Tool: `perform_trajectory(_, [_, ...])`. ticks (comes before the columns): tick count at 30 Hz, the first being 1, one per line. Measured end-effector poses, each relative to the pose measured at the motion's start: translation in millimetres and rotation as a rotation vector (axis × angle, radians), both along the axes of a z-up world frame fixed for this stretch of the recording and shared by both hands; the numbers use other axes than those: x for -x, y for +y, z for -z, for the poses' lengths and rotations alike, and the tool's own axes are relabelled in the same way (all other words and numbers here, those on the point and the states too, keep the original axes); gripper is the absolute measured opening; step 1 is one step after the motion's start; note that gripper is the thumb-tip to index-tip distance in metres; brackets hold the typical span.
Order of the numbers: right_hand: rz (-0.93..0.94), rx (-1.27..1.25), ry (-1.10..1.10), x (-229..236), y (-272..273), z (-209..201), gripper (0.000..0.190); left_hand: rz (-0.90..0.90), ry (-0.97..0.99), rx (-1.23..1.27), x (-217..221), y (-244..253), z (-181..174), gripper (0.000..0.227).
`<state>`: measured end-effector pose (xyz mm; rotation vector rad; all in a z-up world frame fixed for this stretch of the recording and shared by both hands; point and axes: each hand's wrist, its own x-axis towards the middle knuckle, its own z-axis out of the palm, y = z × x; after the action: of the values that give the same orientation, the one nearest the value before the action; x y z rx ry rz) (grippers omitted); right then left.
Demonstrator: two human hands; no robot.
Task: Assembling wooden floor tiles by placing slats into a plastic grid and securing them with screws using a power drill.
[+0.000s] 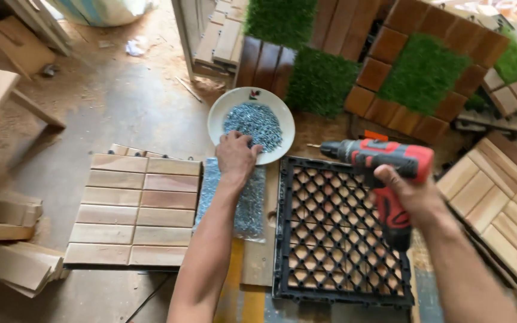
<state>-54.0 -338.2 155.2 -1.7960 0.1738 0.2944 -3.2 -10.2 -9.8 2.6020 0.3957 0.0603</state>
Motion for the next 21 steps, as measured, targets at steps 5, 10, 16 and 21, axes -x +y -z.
perform_trajectory(5, [0.010, -0.061, 0.097, 30, 60, 23, 0.072, -0.027, -0.162, 0.179, 0, 3, 28, 0.022])
perform_trajectory(10, [-0.006, -0.259, 0.019, 45, 69, 61, 0.065, 0.029, -0.406, 0.293, 12, 7, 25, 0.019])
perform_trajectory(16, [0.045, -0.319, -0.005, 71, 55, 69, 0.062, 0.056, 0.010, 0.034, 8, 2, -1, 0.031])
perform_trajectory(21, [0.215, -0.511, -0.038, 103, 10, 88, 0.044, -0.019, -0.248, 0.335, -2, 6, 24, 0.021])
